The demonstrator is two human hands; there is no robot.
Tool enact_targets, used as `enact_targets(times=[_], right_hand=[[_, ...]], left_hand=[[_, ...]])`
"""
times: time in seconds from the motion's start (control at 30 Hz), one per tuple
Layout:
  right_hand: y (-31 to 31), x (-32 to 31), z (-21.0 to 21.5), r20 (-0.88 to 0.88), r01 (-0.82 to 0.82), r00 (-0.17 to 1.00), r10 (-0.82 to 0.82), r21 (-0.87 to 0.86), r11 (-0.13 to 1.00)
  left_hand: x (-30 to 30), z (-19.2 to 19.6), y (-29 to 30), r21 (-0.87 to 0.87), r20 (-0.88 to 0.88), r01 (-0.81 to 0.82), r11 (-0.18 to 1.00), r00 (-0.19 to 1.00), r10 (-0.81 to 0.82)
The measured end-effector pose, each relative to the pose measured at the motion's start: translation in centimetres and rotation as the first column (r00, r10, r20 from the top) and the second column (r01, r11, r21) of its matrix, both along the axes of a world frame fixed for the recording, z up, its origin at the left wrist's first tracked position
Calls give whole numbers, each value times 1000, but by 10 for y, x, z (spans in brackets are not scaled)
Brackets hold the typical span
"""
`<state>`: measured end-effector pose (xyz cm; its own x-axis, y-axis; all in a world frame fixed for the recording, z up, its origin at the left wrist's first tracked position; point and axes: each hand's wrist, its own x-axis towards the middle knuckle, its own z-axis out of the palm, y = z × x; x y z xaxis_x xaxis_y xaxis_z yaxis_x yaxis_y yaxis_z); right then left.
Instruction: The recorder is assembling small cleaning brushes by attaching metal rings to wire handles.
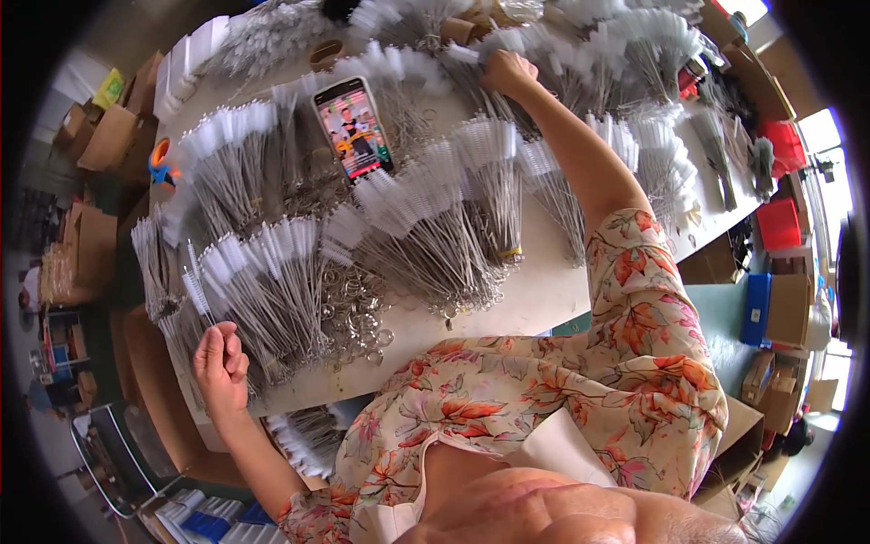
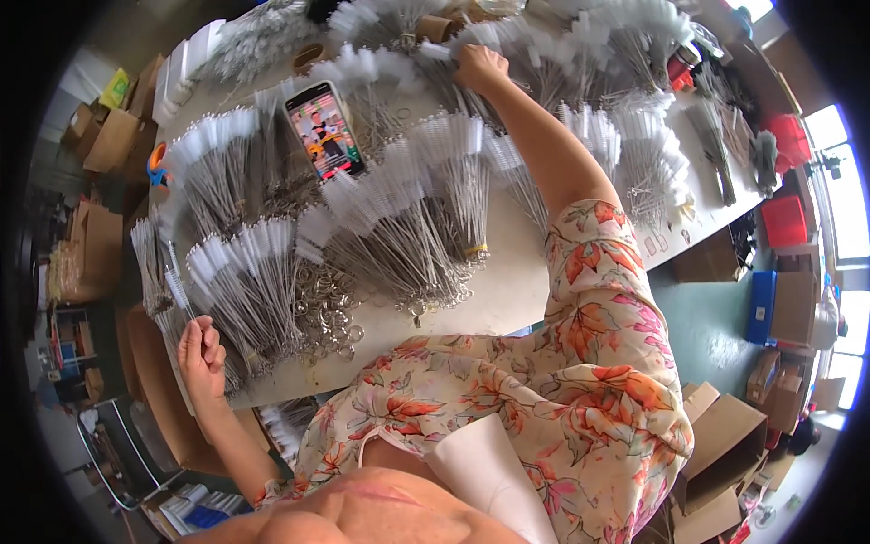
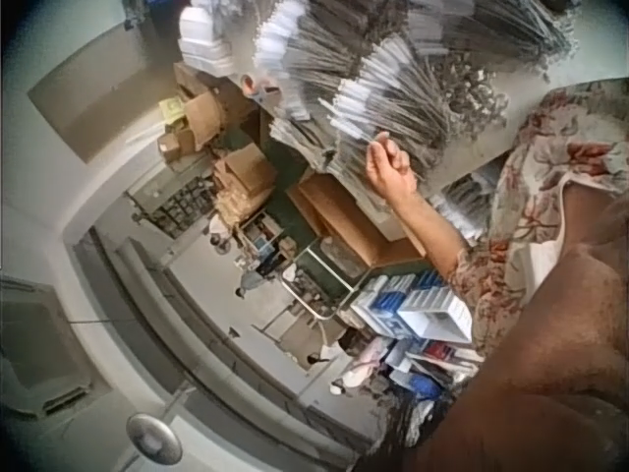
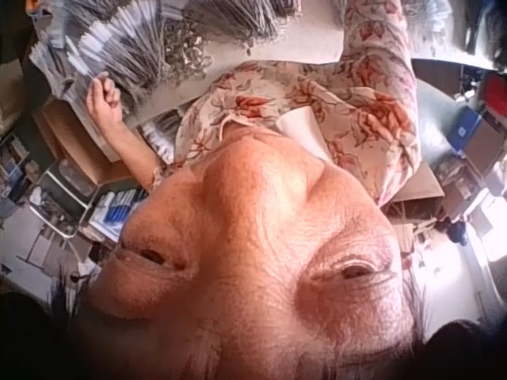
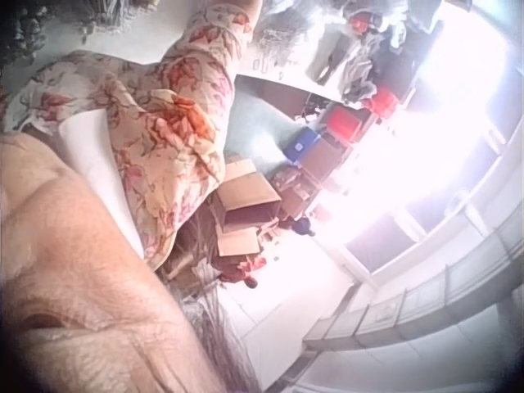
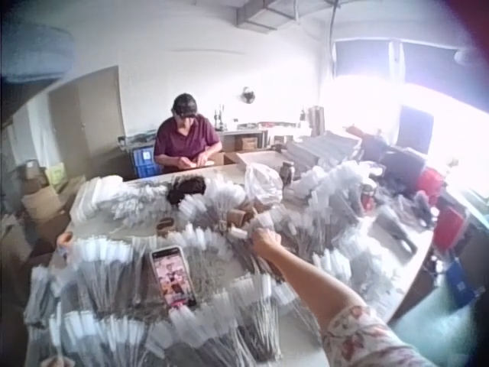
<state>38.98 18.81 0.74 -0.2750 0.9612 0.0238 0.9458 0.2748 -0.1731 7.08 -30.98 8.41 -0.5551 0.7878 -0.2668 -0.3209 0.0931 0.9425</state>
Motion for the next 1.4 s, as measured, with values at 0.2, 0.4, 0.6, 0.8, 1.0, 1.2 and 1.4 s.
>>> enact_targets(times=[0.2,0.4,0.6,0.8,1.0,1.2,1.4], right_hand=[[25,-3,-1,-15,103,995,-102,29,994],[27,27,46,-290,-58,954,69,49,997],[-42,14,113,-675,-332,624,393,226,916],[-232,-47,111,-877,-794,125,465,193,577],[-306,-71,85,-909,-910,82,408,99,403],[-144,-84,57,397,-846,491,775,431,315],[-123,-105,43,648,-966,254,718,127,227]], left_hand=[[-5,-12,-26,50,89,-32,998,996,28],[18,-27,14,211,105,-23,977,994,1],[76,0,65,134,-231,200,971,959,-166],[132,4,102,379,-502,328,865,859,-106],[132,-32,85,423,-511,233,876,859,19],[85,-27,25,498,-307,-140,856,895,325],[79,-46,14,402,-258,-203,893,910,323]])
